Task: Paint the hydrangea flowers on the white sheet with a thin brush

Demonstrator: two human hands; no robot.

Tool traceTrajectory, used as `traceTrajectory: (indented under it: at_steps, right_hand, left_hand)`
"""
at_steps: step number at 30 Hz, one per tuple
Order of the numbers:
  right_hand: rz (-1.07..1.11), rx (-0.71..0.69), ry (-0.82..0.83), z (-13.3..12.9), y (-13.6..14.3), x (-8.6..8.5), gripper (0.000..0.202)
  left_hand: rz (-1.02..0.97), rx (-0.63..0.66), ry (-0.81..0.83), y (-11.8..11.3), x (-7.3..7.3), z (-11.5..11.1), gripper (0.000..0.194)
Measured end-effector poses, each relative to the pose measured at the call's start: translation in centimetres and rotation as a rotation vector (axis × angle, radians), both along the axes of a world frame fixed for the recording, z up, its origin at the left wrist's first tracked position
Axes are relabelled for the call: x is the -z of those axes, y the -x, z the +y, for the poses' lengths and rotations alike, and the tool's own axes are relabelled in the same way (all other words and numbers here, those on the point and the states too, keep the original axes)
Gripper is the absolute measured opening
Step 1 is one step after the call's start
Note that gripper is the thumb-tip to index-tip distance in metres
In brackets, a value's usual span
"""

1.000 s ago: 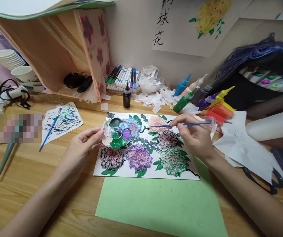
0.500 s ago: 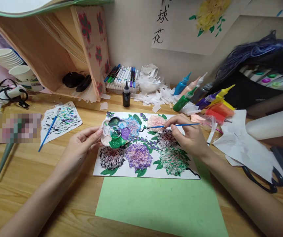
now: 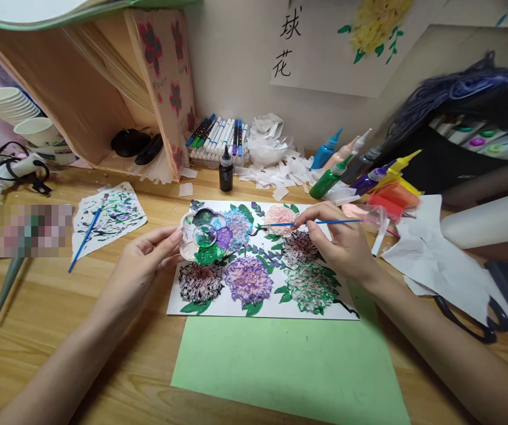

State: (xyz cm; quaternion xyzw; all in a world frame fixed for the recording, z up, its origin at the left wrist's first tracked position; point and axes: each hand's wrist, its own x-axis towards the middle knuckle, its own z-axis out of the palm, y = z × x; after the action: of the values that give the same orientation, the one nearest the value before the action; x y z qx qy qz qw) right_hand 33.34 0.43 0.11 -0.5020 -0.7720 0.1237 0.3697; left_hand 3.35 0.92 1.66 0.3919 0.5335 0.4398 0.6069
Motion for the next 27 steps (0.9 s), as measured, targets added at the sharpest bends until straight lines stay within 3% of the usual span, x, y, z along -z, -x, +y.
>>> traceTrajectory:
  at_steps: [20,27]
  right_hand:
    - [-0.037,-0.015,0.017,0.0,-0.1,-0.1,0.016]
    - [0.294,0.006,-0.111,-1.8,1.2,-2.0,0.02]
  left_hand:
    - [0.011,0.005,0.005,0.1,0.1,0.0,0.025]
    - [0.008,-0.023,-0.006,0.2,0.2,0.0,0.023]
